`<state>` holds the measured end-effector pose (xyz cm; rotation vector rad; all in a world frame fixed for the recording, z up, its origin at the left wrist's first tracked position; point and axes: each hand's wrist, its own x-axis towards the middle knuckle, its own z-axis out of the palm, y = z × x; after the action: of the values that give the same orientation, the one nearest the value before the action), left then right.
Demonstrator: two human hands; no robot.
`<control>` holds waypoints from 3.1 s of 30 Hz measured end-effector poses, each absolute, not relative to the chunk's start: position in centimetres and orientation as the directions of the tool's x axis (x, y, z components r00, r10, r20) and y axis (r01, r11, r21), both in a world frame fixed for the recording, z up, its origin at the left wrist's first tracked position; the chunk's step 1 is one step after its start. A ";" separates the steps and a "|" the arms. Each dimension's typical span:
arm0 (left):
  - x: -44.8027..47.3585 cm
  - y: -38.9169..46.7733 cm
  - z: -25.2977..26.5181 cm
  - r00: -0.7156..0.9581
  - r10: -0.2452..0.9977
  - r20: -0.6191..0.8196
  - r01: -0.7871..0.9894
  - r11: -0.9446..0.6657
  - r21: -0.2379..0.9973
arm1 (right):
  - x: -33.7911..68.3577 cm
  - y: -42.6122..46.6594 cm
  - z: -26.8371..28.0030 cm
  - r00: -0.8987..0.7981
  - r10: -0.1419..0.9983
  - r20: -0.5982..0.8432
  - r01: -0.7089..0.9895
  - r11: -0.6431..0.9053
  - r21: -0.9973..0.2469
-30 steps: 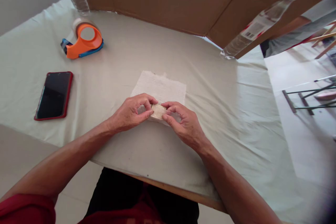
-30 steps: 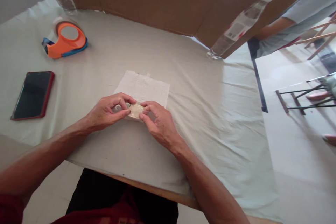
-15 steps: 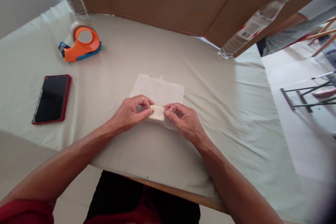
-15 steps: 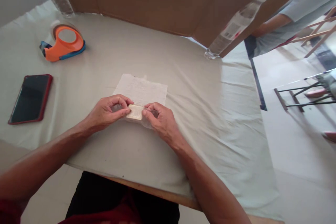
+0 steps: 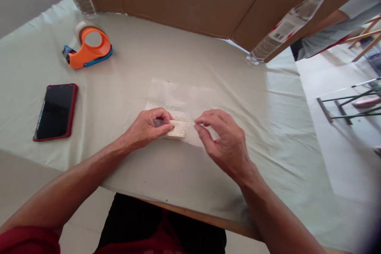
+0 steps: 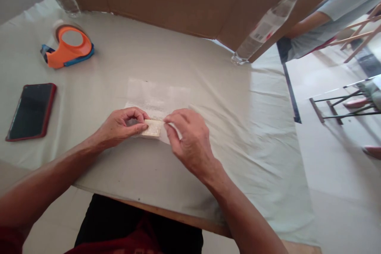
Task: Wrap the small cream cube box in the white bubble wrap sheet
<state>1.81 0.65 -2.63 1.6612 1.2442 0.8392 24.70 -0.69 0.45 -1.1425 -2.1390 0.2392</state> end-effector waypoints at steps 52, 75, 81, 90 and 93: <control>0.4 0.4 1.1 -0.140 0.833 -0.535 0.428 0.538 0.726 | 20.1 -0.4 0.0 -0.758 0.640 0.130 0.653 0.747 0.130; 2.0 1.1 1.1 -0.161 0.780 -0.605 0.184 0.626 0.758 | 20.1 0.0 0.1 -0.698 0.706 0.120 0.699 0.708 -0.101; 1.6 1.2 0.9 -0.169 0.783 -0.599 0.359 0.615 0.702 | 20.0 0.1 0.3 -0.699 0.709 0.095 0.701 0.705 -0.108; 3.9 2.1 1.6 -0.059 0.826 -0.560 0.266 0.554 0.789 | 19.7 0.1 0.3 -0.678 0.731 0.080 0.717 0.682 -0.146; 4.2 1.7 2.3 0.031 0.846 -0.532 0.221 0.513 0.829 | 20.3 0.5 1.0 -0.682 0.731 0.043 0.705 0.671 -0.228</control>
<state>4.19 1.74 2.28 0.9674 1.4988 0.6222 20.28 0.47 1.03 -1.1875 -2.7508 0.2923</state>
